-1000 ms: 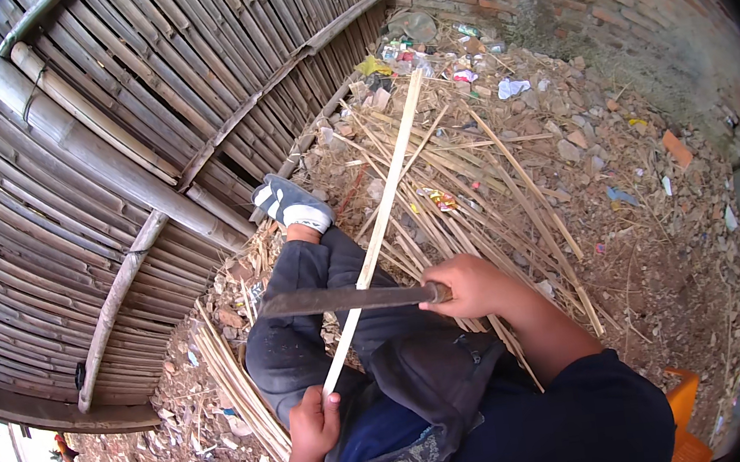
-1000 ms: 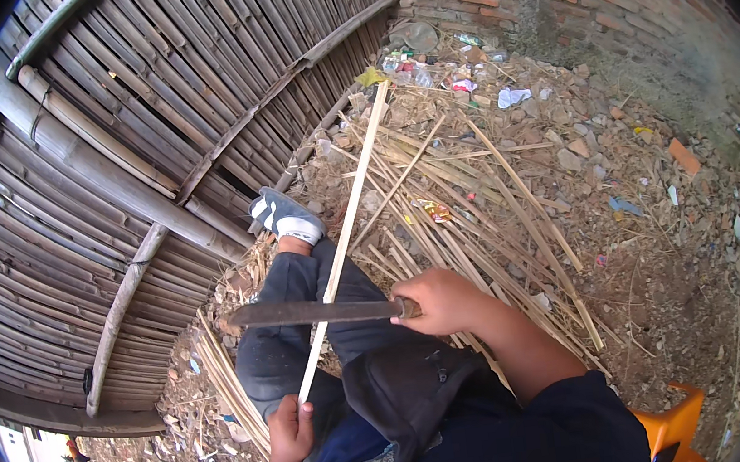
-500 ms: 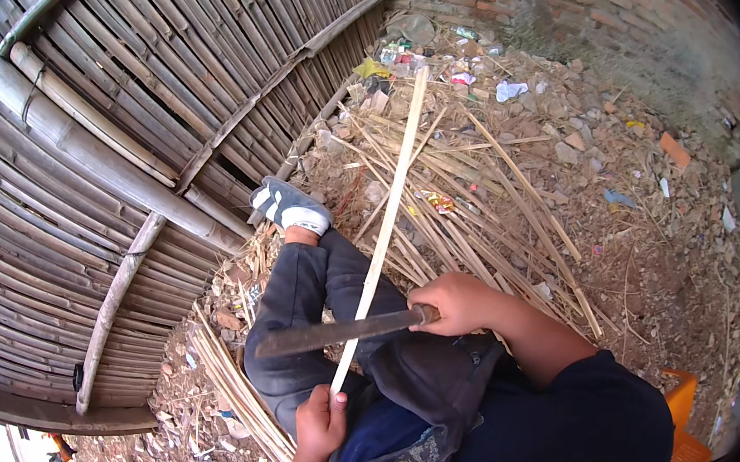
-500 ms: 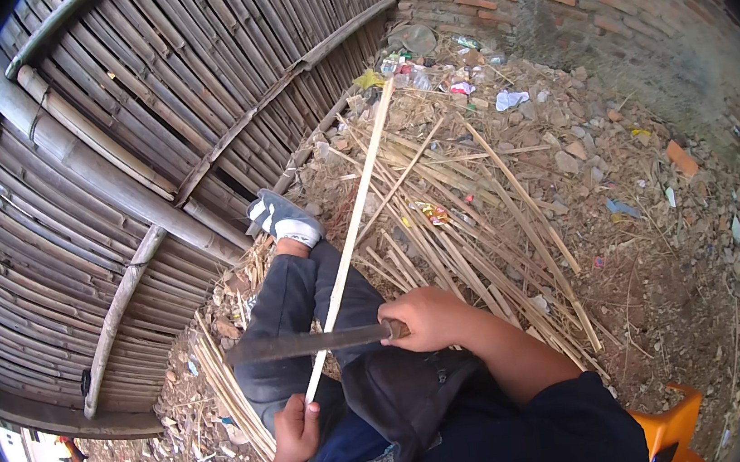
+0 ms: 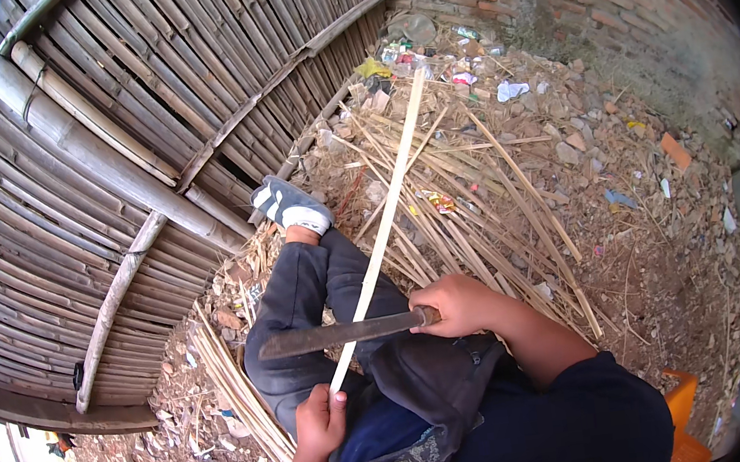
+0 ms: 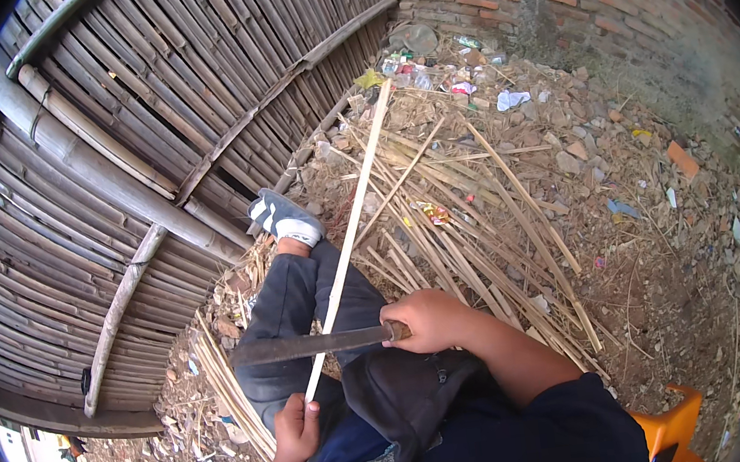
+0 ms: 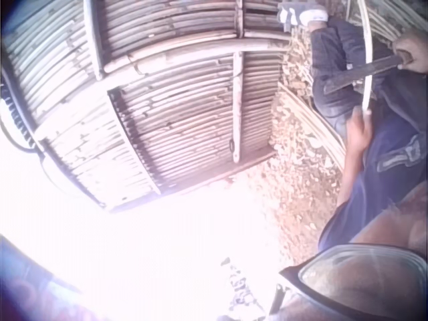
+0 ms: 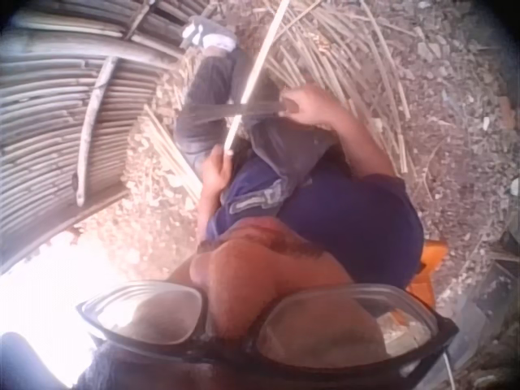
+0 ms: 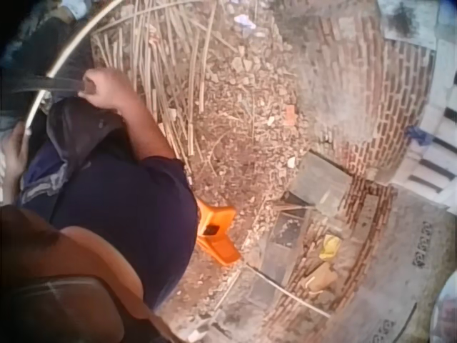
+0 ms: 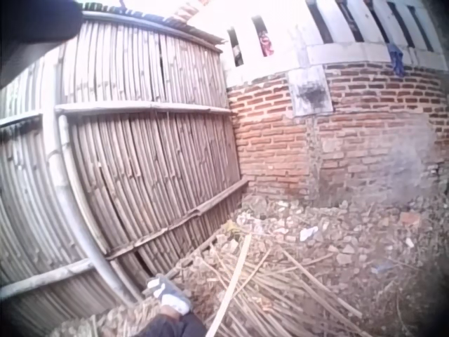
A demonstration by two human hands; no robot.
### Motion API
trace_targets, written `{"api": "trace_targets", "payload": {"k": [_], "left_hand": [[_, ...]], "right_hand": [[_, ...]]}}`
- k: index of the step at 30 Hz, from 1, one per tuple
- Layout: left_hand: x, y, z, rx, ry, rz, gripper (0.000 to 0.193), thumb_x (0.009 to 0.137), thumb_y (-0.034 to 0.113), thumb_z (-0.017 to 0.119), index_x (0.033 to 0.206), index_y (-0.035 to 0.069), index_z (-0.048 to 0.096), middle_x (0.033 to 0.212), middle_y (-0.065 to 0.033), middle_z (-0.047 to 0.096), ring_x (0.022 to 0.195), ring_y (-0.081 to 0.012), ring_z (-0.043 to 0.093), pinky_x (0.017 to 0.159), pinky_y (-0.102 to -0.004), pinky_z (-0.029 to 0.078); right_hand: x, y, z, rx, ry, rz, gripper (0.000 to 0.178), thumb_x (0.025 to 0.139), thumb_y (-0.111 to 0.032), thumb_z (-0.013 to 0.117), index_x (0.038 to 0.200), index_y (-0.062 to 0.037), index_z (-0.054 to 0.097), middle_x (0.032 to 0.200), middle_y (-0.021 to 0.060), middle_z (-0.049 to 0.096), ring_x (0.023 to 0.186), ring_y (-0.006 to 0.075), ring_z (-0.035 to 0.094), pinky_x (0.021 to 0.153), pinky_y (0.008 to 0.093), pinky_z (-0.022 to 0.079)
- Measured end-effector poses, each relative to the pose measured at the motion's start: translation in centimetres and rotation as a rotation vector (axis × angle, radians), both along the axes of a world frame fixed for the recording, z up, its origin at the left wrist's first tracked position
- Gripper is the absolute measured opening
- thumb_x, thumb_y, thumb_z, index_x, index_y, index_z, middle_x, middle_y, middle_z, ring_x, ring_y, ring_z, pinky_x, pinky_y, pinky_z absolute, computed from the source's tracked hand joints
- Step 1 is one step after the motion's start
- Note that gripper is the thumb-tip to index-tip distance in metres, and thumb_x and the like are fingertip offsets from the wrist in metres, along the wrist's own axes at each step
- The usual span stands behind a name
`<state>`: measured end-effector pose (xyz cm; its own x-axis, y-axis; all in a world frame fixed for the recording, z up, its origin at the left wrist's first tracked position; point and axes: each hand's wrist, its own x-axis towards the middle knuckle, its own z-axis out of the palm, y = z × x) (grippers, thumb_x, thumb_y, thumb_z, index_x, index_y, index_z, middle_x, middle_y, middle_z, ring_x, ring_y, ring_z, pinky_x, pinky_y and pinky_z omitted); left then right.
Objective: The person shaves a thin strip of bamboo using a machete, moving the blade along the length of the wood while holding it by hand.
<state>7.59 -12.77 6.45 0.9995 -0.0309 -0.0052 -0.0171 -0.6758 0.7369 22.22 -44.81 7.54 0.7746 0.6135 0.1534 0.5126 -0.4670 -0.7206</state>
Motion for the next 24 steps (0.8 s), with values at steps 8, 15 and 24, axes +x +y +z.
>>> {"api": "trace_targets", "payload": {"k": [8, 15, 24], "left_hand": [[-0.2, 0.6, -0.1, 0.034, -0.016, 0.026, 0.027, 0.102, 0.028, 0.062, 0.095, 0.001, 0.063, 0.069, -0.0178, 0.065, 0.064, -0.0376, 0.068, 0.059, -0.0424, 0.051], [0.0, -0.1, 0.4, 0.016, 0.026, 0.016, 0.027, 0.102, 0.027, 0.062, 0.094, 0.001, 0.062, 0.068, -0.0181, 0.065, 0.064, -0.0391, 0.067, 0.059, -0.0431, 0.050], [0.0, 0.0, -0.2, 0.000, -0.006, 0.015, 0.027, 0.102, 0.028, 0.062, 0.093, 0.002, 0.062, 0.068, -0.0171, 0.065, 0.063, -0.0373, 0.068, 0.058, -0.0423, 0.050]], "right_hand": [[0.4, -0.3, 0.2, 0.063, 0.007, -0.095, 0.029, 0.085, -0.033, 0.081, 0.091, -0.0082, 0.068, 0.068, 0.0120, 0.063, 0.064, 0.0359, 0.064, 0.059, 0.0439, 0.047], [0.3, -0.2, -0.5, 0.001, 0.004, -0.006, 0.031, 0.085, -0.034, 0.081, 0.093, -0.0079, 0.068, 0.068, 0.0124, 0.062, 0.064, 0.0353, 0.064, 0.059, 0.0435, 0.048], [0.1, 0.1, -0.7, 0.040, 0.017, -0.052, 0.031, 0.084, -0.033, 0.082, 0.091, -0.0075, 0.067, 0.067, 0.0123, 0.062, 0.063, 0.0350, 0.064, 0.059, 0.0435, 0.047]]}}
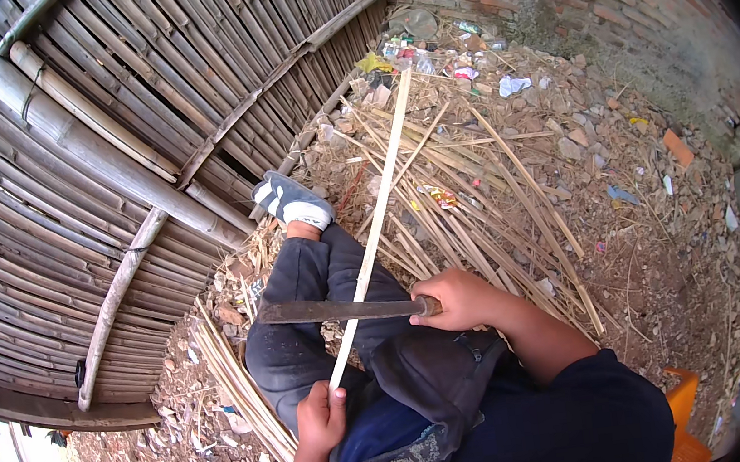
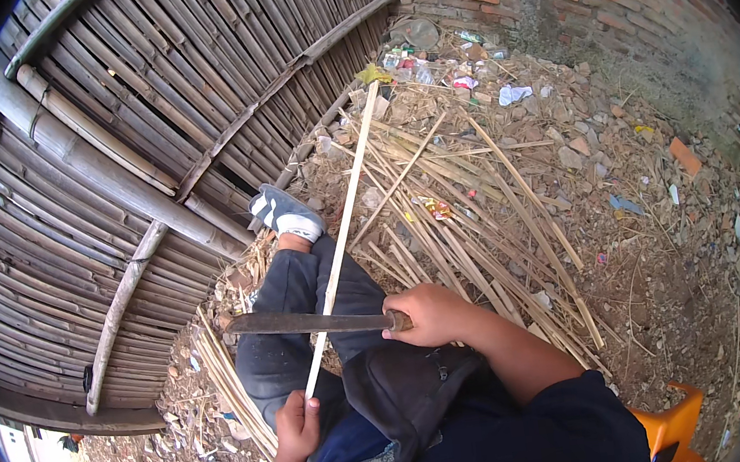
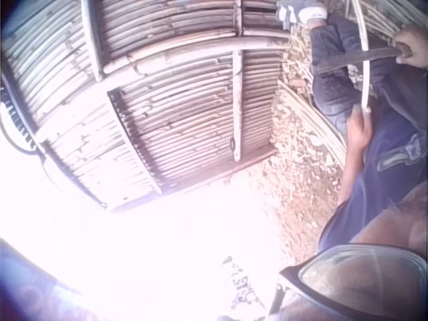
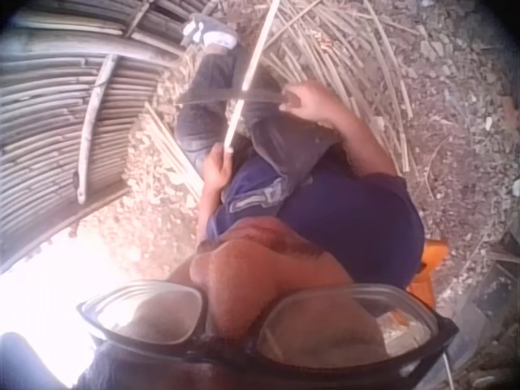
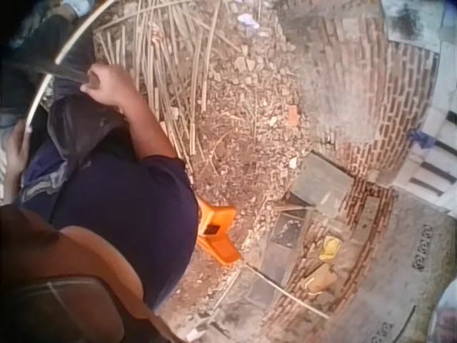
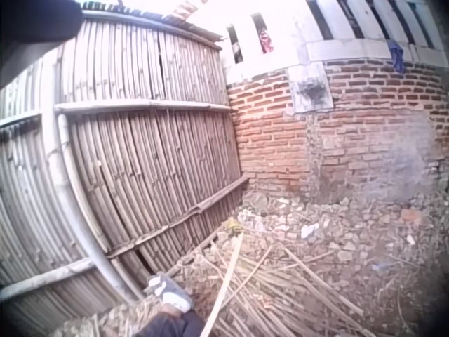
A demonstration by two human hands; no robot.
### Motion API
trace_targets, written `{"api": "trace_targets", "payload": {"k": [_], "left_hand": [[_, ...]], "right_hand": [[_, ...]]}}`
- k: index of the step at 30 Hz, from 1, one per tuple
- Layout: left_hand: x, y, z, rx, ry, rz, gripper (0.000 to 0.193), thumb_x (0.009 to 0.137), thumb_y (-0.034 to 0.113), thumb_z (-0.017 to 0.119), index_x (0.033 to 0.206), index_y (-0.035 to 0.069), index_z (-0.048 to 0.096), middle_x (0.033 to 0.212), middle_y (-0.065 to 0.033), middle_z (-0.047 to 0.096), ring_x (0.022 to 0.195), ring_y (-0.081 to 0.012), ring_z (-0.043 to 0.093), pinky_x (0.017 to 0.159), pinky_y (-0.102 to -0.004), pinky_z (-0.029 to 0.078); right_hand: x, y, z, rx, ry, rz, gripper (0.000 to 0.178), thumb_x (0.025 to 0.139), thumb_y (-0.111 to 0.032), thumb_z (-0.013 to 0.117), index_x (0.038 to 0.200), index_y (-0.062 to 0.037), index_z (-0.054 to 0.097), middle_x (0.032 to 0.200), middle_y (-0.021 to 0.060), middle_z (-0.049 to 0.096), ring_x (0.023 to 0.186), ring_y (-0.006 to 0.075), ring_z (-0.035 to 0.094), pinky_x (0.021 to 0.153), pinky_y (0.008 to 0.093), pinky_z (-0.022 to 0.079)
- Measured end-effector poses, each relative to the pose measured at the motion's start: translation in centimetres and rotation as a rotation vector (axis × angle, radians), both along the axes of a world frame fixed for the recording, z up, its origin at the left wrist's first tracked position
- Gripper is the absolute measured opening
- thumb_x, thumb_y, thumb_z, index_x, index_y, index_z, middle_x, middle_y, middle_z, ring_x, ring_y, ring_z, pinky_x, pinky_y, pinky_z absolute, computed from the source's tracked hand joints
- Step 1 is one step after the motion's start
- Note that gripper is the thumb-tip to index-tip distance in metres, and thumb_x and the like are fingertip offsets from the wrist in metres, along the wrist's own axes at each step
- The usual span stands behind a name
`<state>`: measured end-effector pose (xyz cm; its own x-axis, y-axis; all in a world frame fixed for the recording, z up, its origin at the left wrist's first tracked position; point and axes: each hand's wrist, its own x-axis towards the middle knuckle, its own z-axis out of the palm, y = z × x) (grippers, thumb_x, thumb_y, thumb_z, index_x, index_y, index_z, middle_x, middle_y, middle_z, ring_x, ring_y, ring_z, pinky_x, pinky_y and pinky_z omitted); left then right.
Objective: The person shaves a thin strip of bamboo using a machete, moving the blade along the length of the wood while holding it by hand.
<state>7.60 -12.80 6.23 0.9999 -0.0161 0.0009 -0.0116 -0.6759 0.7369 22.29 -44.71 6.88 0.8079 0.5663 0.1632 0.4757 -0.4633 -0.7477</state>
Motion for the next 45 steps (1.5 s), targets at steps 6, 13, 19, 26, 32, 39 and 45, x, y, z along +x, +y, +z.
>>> {"api": "trace_targets", "payload": {"k": [6, 13, 19, 26, 32, 39, 45], "left_hand": [[-0.1, 0.2, 0.0, 0.035, 0.023, 0.000, 0.027, 0.102, 0.028, 0.062, 0.093, 0.002, 0.062, 0.067, -0.0160, 0.065, 0.061, -0.0357, 0.067, 0.058, -0.0412, 0.050], [0.3, -0.3, 0.2, 0.020, 0.022, 0.000, 0.028, 0.102, 0.028, 0.062, 0.094, 0.002, 0.062, 0.067, -0.0159, 0.064, 0.062, -0.0363, 0.067, 0.058, -0.0414, 0.050], [0.0, -0.1, -0.4, 0.026, 0.033, -0.003, 0.028, 0.102, 0.029, 0.062, 0.095, 0.002, 0.062, 0.068, -0.0171, 0.064, 0.062, -0.0372, 0.067, 0.058, -0.0422, 0.050], [0.0, 0.0, -0.4, 0.022, 0.035, -0.001, 0.028, 0.103, 0.029, 0.062, 0.095, 0.002, 0.062, 0.068, -0.0168, 0.064, 0.062, -0.0373, 0.067, 0.059, -0.0419, 0.050], [0.0, -0.1, -0.5, 0.008, 0.040, -0.003, 0.030, 0.103, 0.030, 0.062, 0.095, 0.001, 0.062, 0.067, -0.0158, 0.063, 0.061, -0.0354, 0.066, 0.058, -0.0404, 0.050], [0.1, -0.1, -0.5, 0.018, 0.017, -0.006, 0.031, 0.102, 0.030, 0.062, 0.095, 0.001, 0.062, 0.066, -0.0156, 0.063, 0.060, -0.0342, 0.066, 0.058, -0.0407, 0.050], [0.0, 0.7, 0.3, 0.046, 0.022, 0.034, 0.028, 0.102, 0.029, 0.063, 0.094, 0.002, 0.062, 0.066, -0.0171, 0.063, 0.061, -0.0376, 0.066, 0.057, -0.0428, 0.049]], "right_hand": [[0.3, -0.4, -0.3, -0.028, 0.021, 0.019, 0.030, 0.084, -0.034, 0.081, 0.091, -0.0086, 0.068, 0.069, 0.0127, 0.063, 0.066, 0.0356, 0.065, 0.061, 0.0444, 0.049], [0.0, -0.3, -0.1, -0.023, 0.067, 0.014, 0.029, 0.085, -0.035, 0.080, 0.090, -0.0086, 0.068, 0.070, 0.0127, 0.064, 0.067, 0.0357, 0.065, 0.062, 0.0440, 0.049], [-0.1, -0.3, -0.8, -0.047, 0.045, 0.052, 0.029, 0.085, -0.034, 0.081, 0.090, -0.0082, 0.067, 0.069, 0.0127, 0.063, 0.067, 0.0352, 0.066, 0.061, 0.0437, 0.048], [-0.3, 0.2, -0.7, -0.029, 0.019, 0.047, 0.029, 0.086, -0.034, 0.080, 0.091, -0.0091, 0.067, 0.072, 0.0121, 0.065, 0.070, 0.0351, 0.067, 0.063, 0.0438, 0.049], [-0.3, 0.7, -1.1, -0.079, 0.092, 0.109, 0.028, 0.086, -0.034, 0.077, 0.093, -0.0083, 0.067, 0.075, 0.0138, 0.067, 0.077, 0.0373, 0.067, 0.068, 0.0479, 0.050], [-0.2, 0.5, -0.9, -0.049, 0.051, 0.092, 0.028, 0.086, -0.034, 0.080, 0.092, -0.0097, 0.069, 0.073, 0.0116, 0.067, 0.071, 0.0348, 0.068, 0.064, 0.0440, 0.050], [0.3, -0.5, 0.3, -0.079, 0.087, 0.045, 0.029, 0.085, -0.034, 0.079, 0.093, -0.0092, 0.068, 0.075, 0.0133, 0.067, 0.074, 0.0372, 0.067, 0.066, 0.0466, 0.050]]}}
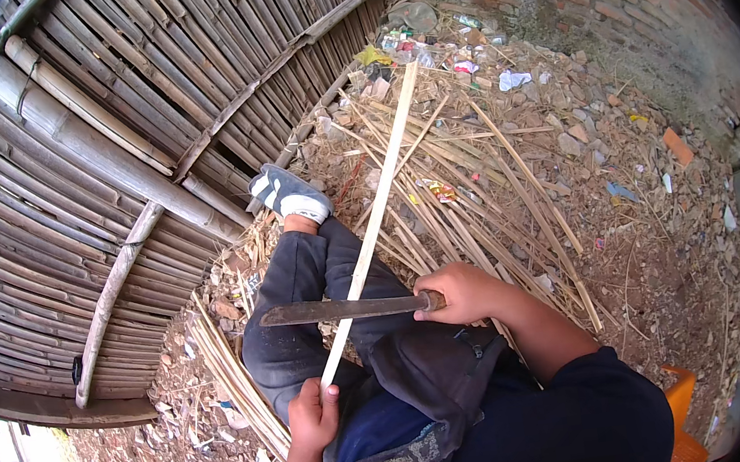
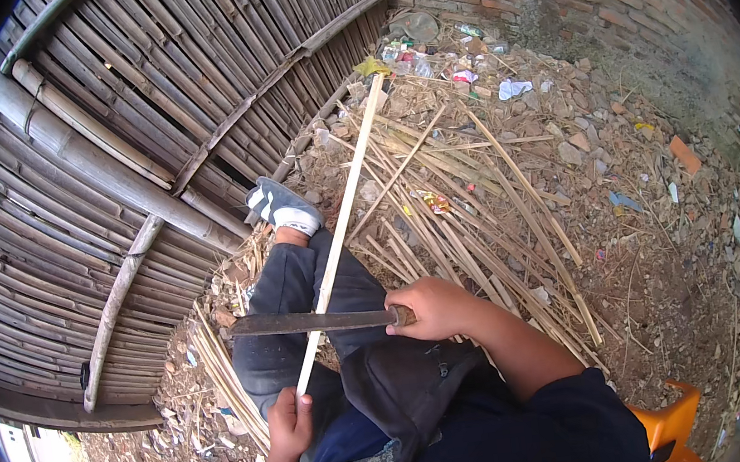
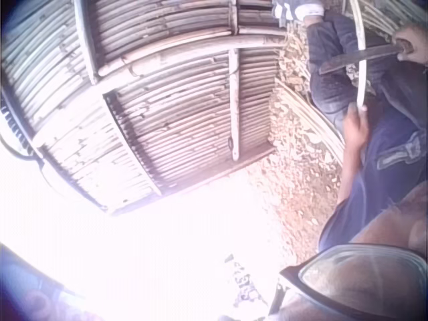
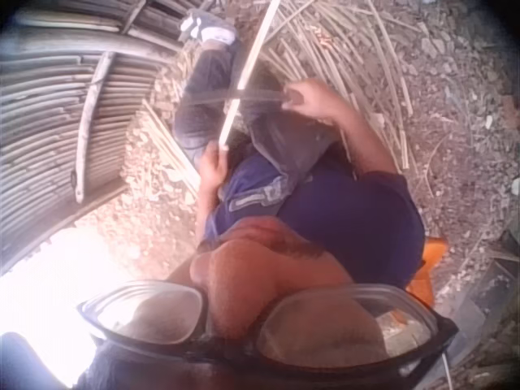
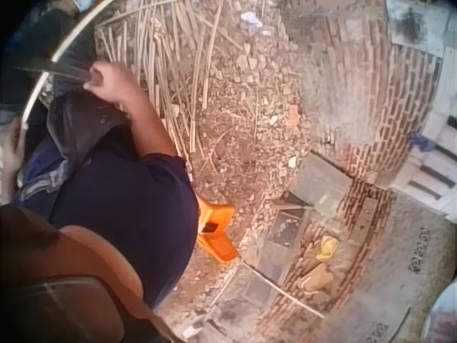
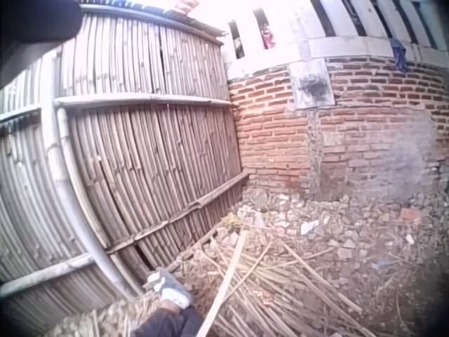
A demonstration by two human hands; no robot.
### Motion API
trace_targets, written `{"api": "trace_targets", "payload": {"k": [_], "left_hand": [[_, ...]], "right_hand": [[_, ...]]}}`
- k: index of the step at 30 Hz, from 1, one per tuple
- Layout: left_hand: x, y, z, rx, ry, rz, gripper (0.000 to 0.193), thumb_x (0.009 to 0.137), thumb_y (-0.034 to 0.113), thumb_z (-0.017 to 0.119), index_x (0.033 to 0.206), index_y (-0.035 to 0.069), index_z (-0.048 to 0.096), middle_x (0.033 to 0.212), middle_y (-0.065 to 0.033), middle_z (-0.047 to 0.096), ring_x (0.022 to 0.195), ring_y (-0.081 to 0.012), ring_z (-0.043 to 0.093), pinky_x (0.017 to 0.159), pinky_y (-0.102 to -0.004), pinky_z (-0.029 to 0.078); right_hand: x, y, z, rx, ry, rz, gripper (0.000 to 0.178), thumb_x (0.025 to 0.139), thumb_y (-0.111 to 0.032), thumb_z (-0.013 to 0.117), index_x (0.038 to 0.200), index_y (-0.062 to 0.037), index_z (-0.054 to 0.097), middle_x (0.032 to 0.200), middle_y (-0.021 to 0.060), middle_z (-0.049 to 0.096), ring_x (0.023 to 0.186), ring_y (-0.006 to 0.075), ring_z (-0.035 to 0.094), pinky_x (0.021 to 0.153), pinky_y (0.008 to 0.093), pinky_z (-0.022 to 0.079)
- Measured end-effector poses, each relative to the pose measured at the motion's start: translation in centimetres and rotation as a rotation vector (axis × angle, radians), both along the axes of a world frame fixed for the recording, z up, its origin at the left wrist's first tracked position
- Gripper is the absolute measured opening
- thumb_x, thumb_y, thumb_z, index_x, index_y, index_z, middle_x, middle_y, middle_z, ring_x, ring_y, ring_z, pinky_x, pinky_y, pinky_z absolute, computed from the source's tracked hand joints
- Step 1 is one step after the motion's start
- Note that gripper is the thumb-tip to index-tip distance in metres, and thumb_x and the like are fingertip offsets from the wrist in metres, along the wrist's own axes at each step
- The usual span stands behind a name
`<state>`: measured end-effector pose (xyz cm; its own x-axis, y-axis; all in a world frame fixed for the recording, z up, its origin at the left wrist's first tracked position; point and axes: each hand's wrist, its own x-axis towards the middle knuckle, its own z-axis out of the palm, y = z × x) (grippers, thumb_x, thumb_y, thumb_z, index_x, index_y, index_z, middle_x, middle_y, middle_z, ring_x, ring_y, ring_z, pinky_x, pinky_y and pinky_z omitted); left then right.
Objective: The person shaves a thin strip of bamboo using a machete, moving the blade along the length of the wood while holding it by hand.
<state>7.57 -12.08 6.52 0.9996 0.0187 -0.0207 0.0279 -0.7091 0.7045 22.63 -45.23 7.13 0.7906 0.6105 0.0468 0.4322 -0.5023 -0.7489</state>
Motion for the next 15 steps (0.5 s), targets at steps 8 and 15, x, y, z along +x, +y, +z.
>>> {"api": "trace_targets", "payload": {"k": [8, 15], "left_hand": [[0.1, -0.5, 0.5, 0.025, -0.031, -0.022, 0.028, 0.102, 0.029, 0.063, 0.094, 0.002, 0.062, 0.066, -0.0184, 0.064, 0.062, -0.0397, 0.067, 0.057, -0.0444, 0.050], [0.2, -0.5, -0.2, 0.002, -0.044, -0.008, 0.028, 0.102, 0.030, 0.062, 0.096, 0.002, 0.062, 0.067, -0.0181, 0.064, 0.063, -0.0391, 0.067, 0.058, -0.0442, 0.050]], "right_hand": [[0.2, 0.5, 1.1, -0.043, -0.086, 0.035, 0.030, 0.084, -0.036, 0.080, 0.093, -0.0092, 0.068, 0.073, 0.0140, 0.066, 0.073, 0.0384, 0.067, 0.066, 0.0472, 0.051], [0.5, 0.0, 1.2, 0.009, -0.111, -0.091, 0.031, 0.085, -0.036, 0.079, 0.092, -0.0081, 0.067, 0.074, 0.0131, 0.066, 0.073, 0.0382, 0.067, 0.066, 0.0477, 0.051]]}}
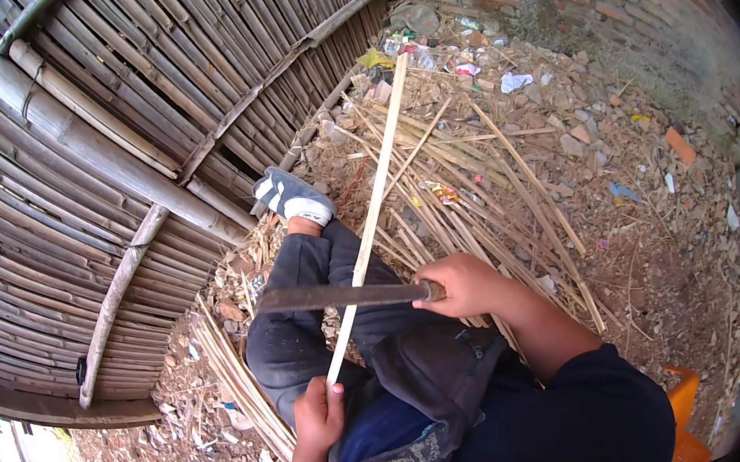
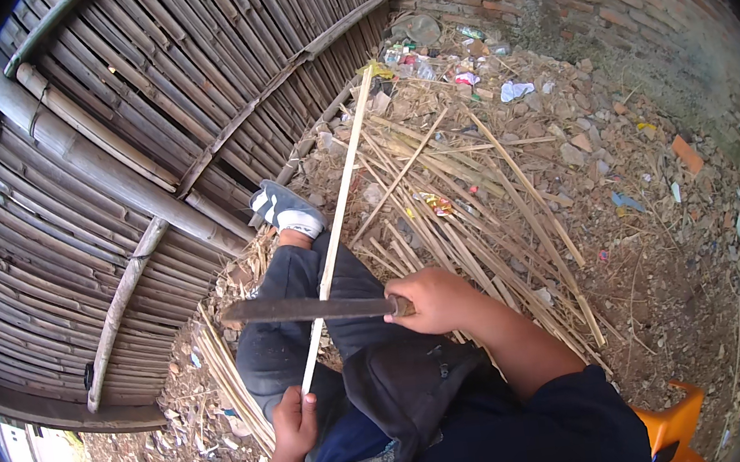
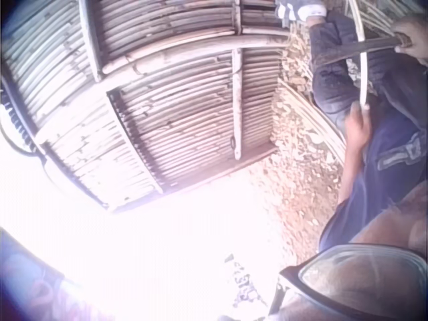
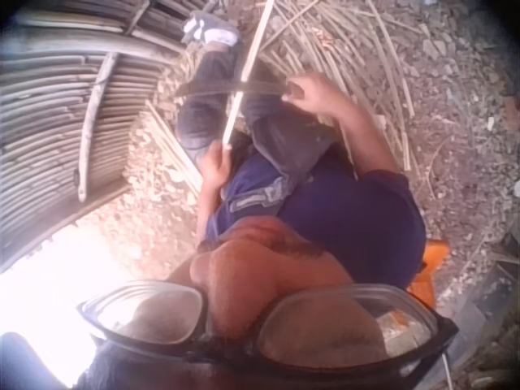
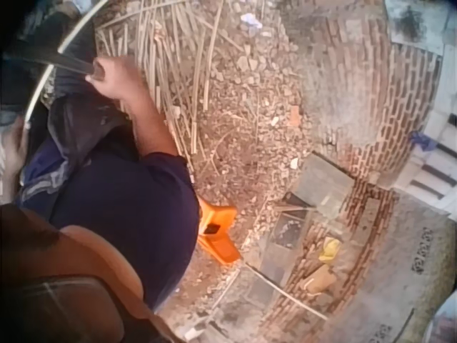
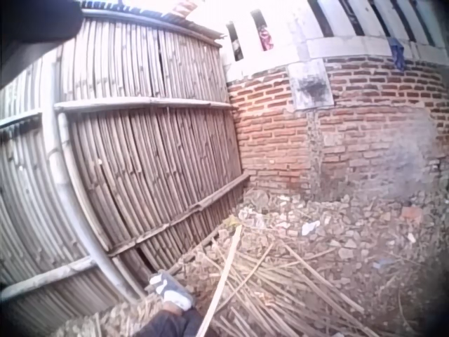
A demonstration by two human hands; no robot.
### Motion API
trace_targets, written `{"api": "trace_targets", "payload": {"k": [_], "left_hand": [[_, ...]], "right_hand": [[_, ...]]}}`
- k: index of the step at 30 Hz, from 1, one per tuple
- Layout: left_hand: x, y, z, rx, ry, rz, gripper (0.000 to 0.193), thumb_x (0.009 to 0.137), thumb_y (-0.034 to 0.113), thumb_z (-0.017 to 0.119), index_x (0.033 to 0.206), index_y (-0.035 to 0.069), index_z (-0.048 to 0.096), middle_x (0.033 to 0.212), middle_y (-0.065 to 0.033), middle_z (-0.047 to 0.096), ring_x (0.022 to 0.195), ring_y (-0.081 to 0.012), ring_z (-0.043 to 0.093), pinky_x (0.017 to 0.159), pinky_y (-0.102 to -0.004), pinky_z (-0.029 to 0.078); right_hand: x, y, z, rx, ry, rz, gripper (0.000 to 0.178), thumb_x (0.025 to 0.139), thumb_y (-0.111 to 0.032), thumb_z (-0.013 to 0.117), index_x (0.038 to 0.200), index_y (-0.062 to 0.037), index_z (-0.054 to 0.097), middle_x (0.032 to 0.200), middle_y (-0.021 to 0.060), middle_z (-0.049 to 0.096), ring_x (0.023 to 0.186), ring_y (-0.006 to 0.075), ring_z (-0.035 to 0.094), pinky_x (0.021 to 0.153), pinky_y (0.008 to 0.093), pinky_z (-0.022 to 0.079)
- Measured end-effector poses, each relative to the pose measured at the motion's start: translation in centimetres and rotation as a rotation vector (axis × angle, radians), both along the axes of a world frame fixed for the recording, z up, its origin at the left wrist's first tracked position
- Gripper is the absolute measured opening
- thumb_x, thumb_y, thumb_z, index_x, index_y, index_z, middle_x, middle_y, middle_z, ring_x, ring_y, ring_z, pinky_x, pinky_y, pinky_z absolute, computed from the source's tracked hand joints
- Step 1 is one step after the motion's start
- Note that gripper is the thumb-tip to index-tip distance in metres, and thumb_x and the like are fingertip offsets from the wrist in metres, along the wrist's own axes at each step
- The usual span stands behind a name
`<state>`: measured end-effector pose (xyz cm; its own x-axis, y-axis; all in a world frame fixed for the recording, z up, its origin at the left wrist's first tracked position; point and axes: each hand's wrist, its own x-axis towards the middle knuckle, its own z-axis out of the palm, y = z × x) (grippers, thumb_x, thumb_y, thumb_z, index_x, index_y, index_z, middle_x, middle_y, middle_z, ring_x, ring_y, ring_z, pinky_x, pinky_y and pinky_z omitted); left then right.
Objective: The person shaves a thin strip of bamboo using a machete, moving the blade along the length of the wood while holding it by hand.
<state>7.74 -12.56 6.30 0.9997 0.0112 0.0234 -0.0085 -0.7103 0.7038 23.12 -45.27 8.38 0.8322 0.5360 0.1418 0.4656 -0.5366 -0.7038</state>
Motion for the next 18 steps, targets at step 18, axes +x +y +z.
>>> {"api": "trace_targets", "payload": {"k": [18], "left_hand": [[0.2, -0.4, 0.6, -0.012, -0.017, -0.015, 0.028, 0.103, 0.027, 0.061, 0.095, 0.001, 0.062, 0.065, -0.0167, 0.063, 0.059, -0.0344, 0.066, 0.056, -0.0404, 0.049]], "right_hand": [[-0.5, 0.3, -0.4, -0.001, 0.011, 0.092, 0.028, 0.085, -0.036, 0.079, 0.092, -0.0111, 0.067, 0.073, 0.0127, 0.066, 0.073, 0.0371, 0.068, 0.065, 0.0474, 0.051]]}}
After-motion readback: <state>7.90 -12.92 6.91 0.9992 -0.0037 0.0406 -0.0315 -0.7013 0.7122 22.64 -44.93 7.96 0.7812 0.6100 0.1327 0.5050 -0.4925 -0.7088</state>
